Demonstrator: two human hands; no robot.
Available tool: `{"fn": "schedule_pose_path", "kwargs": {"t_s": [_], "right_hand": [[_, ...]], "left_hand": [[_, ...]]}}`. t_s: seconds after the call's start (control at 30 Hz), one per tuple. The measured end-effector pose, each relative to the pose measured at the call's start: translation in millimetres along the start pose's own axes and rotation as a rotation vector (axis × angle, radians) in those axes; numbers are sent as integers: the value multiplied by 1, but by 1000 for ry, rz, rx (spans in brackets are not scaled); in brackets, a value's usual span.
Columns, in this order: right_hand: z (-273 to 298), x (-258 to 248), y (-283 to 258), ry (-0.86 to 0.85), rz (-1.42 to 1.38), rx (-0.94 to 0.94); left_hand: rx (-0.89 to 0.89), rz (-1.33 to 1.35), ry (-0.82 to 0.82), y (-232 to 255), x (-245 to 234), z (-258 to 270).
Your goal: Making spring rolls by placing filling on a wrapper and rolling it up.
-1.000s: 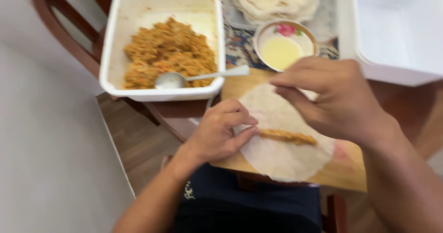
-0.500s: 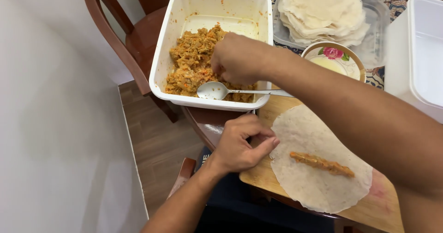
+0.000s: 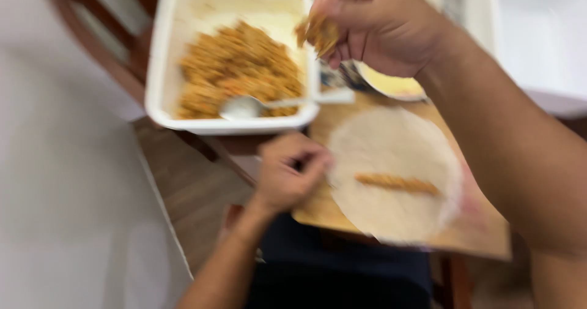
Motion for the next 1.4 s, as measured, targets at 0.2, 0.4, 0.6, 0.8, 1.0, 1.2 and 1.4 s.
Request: {"fn": "schedule_pose_path", "kwargs": {"t_s": [0.2,0.4,0.6,0.8,1.0,1.2,1.4], "right_hand": [[115,-3,9,-11,-15,-19],[137,51,59,65,442,198],[139,57,66,161,437,231],[145,68,51,150,922,243],[155,59,61,275,752,246],[156,67,55,293,807,248],[148,90,60,234,1097,-193]], "left_hand": [[-60,-43,42,35,14,-9],[-31,-134,-288,44,47,-23],[-323,-177,-126,20,43,-4],[4,-444,-323,39,46,-7],[-43,-478,-394,48,50,-9],[208,-592,-514,51,35,-16],[-20,-594,-548,44,34,-19]]}}
Point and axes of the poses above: each hand's wrist, its own z-axis away from the middle knuckle, its own x-axis out of the palm, y = z × x, the point moved 3 cm from there along -z, towards the middle knuckle, and after that the axes turned 11 degrees about z, right-handed, at the moved point
